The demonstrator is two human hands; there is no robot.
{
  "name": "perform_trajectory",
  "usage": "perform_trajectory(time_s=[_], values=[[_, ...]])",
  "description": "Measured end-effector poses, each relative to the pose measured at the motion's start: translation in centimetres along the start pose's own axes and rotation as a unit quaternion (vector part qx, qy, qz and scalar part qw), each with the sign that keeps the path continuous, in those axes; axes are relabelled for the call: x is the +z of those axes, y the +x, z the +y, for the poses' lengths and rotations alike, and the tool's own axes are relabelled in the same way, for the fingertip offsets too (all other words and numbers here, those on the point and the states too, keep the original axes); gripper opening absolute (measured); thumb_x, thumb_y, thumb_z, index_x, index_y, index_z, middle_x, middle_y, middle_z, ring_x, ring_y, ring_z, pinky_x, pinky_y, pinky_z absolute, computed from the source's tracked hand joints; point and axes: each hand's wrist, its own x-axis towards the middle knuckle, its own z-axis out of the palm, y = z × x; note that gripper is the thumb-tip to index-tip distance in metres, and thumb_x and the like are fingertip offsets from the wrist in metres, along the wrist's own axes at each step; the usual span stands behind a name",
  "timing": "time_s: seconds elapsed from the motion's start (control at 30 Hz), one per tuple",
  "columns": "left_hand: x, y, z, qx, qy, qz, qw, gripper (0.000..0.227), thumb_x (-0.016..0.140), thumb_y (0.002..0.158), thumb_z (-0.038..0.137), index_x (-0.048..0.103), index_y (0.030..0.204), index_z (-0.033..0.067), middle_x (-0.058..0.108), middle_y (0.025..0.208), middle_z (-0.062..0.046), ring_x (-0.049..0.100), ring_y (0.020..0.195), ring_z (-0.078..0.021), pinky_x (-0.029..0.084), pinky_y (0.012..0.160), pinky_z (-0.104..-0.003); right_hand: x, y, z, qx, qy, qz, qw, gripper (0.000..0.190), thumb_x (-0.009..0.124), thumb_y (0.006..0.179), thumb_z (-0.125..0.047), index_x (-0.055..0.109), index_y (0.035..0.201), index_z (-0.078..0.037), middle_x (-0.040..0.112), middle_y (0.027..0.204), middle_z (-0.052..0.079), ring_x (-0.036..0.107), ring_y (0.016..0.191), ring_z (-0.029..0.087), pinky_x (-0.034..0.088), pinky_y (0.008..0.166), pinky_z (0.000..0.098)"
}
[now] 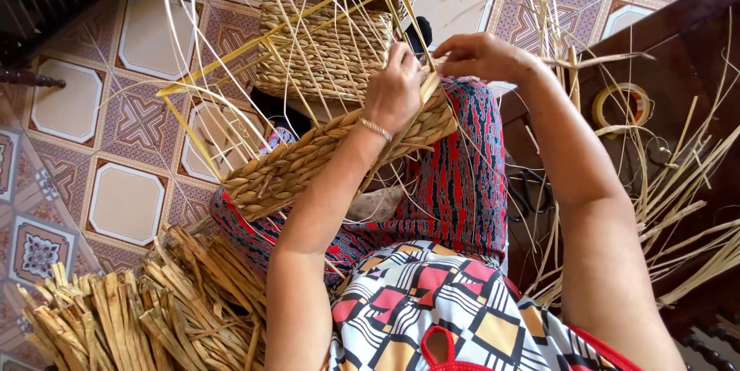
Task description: The person weaves a basket by hand, pulling dried plant stalks from a bundle and threading them through a wire frame. They wrap the stalks around the frame and tuck the ends into the woven structure, occasionally rotating the frame to continue the process.
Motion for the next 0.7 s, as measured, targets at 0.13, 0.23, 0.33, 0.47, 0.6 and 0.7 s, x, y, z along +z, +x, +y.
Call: perform_trajectory(time_s=[0.13,0.23,0.33,0.47,0.6,0.7], values=[[-0.8,-1.5,-0.2,0.099,0.073,0.078,0.989,0.019,0.062,0.098,-0.006,0.059,0.08,-0.0043,0.057,0.101,-0.014,0.056,0.07,-0.0164,0.048,0.046,-0.02,-1.8,-0.2,2.9,0.076,-0.133,0.032,0.988,0.035,0.075,0.091,-0.038,0.074,0.116,-0.013,0.077,0.1,0.007,0.073,0.089,0.019,0.06,0.078,0.038],[-4.2,-3.6,-0.8,0.074,0.064,0.124,0.987,0.012,0.064,0.097,-0.005,0.061,0.086,-0.003,0.059,0.101,-0.014,0.056,0.069,-0.0171,0.047,0.045,-0.022,-1.8,0.2,5.4,0.103,-0.191,0.06,0.974,0.038,0.079,0.092,-0.044,0.078,0.111,-0.011,0.077,0.097,0.009,0.072,0.087,0.021,0.058,0.079,0.0386],[-13.8,-6.2,2.9,0.006,-0.016,0.133,0.991,0.01,0.07,0.096,0.001,0.061,0.096,-0.0023,0.064,0.11,-0.013,0.064,0.076,-0.0194,0.054,0.062,-0.029,-1.1,0.2,5.3,0.124,-0.191,0.071,0.971,0.041,0.08,0.09,-0.047,0.079,0.107,-0.01,0.077,0.095,0.009,0.072,0.083,0.02,0.059,0.075,0.0379],[-20.2,-11.3,3.5,-0.017,-0.039,0.106,0.993,0.011,0.07,0.099,0.001,0.059,0.098,-0.0011,0.063,0.111,-0.011,0.065,0.084,-0.0183,0.055,0.069,-0.03,-1.0,0.6,3.7,0.094,-0.164,0.07,0.979,0.04,0.079,0.091,-0.047,0.078,0.106,-0.01,0.077,0.094,0.008,0.072,0.08,0.018,0.061,0.073,0.0362],[-23.3,-15.4,3.9,-0.14,-0.093,0.067,0.983,0.009,0.07,0.095,0.002,0.063,0.093,-0.0028,0.066,0.106,-0.01,0.059,0.069,-0.0105,0.047,0.054,-0.025,-0.5,0.1,-0.6,0.055,-0.149,0.068,0.985,0.032,0.077,0.091,-0.041,0.08,0.107,-0.013,0.078,0.092,0.007,0.073,0.077,0.016,0.06,0.069,0.0339],[-24.5,-17.8,4.2,-0.18,-0.095,0.068,0.977,0.01,0.071,0.095,0.004,0.064,0.092,-0.0026,0.067,0.104,-0.008,0.059,0.07,-0.011,0.048,0.057,-0.026,-0.2,-0.6,-3.1,0.071,-0.157,0.065,0.983,0.028,0.078,0.091,-0.037,0.08,0.105,-0.014,0.077,0.089,0.007,0.073,0.072,0.016,0.06,0.065,0.0336]])
